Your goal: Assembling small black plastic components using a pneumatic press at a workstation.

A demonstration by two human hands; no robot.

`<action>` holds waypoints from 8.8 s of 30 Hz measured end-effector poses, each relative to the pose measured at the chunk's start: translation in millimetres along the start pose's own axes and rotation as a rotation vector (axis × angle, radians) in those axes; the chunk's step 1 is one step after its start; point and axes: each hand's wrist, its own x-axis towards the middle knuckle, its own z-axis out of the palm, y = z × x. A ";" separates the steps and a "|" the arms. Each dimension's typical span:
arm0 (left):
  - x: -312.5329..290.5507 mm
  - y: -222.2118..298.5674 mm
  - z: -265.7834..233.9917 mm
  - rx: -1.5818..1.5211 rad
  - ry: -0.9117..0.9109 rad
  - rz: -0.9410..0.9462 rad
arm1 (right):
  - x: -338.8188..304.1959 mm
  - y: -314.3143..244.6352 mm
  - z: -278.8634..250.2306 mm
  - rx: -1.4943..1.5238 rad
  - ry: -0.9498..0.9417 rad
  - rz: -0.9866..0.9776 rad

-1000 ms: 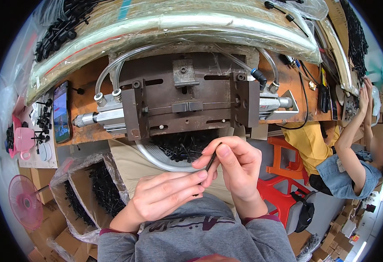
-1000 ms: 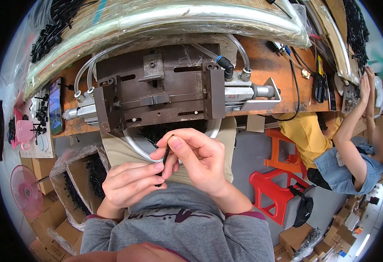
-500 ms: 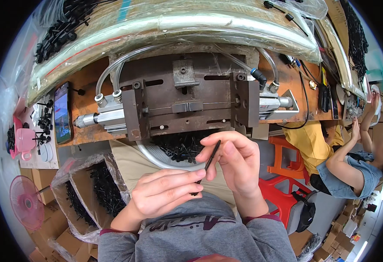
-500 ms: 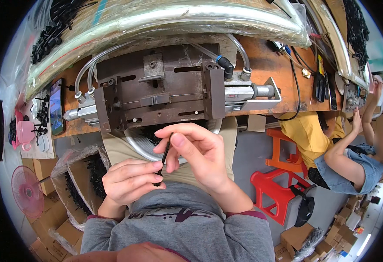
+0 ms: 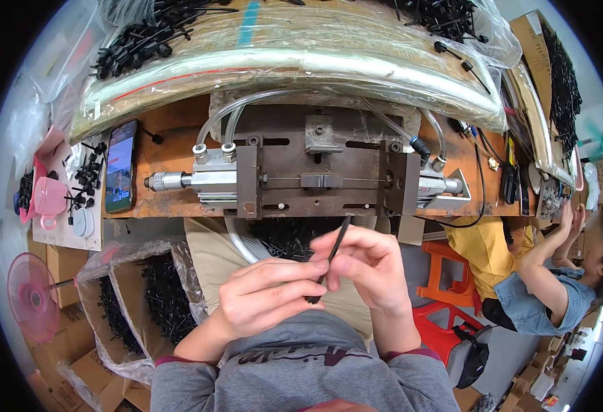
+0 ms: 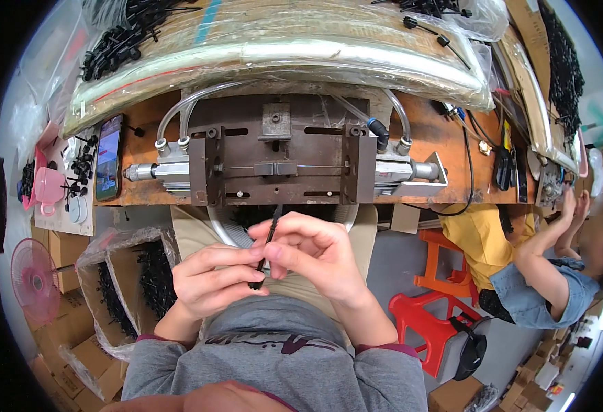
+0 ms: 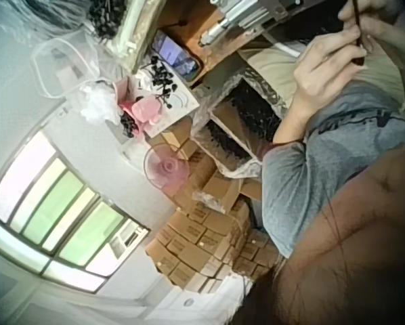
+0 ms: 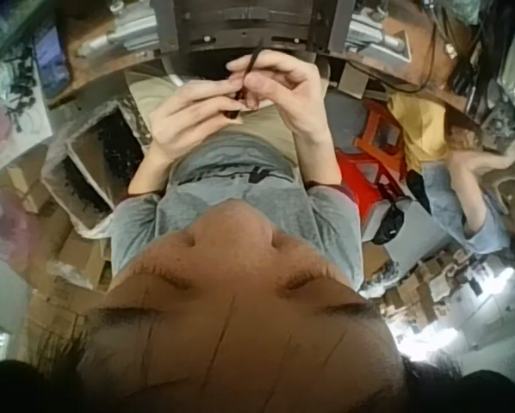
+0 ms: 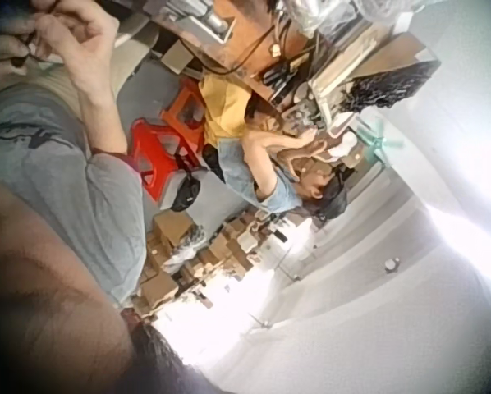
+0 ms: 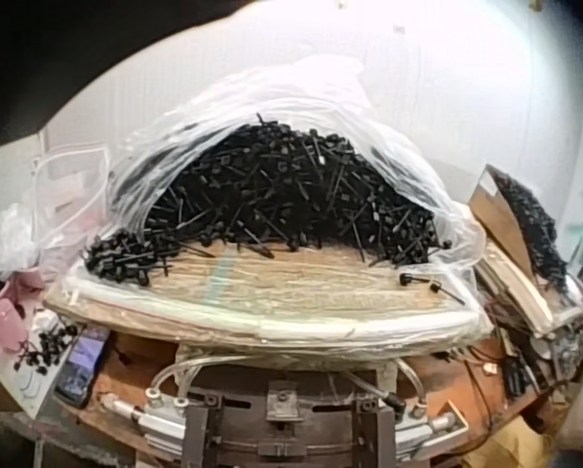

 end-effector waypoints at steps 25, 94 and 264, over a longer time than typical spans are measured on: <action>18.4 -19.6 19.2 0.535 0.007 -0.003 | -14.1 15.2 -8.8 -0.512 0.341 -0.328; -81.4 -72.3 25.7 0.185 -0.219 -0.315 | 344.7 -238.5 15.1 -2.119 0.492 -1.025; 40.5 -20.8 22.5 0.748 -0.106 -0.035 | -14.9 -7.9 -16.1 -0.565 0.286 -0.419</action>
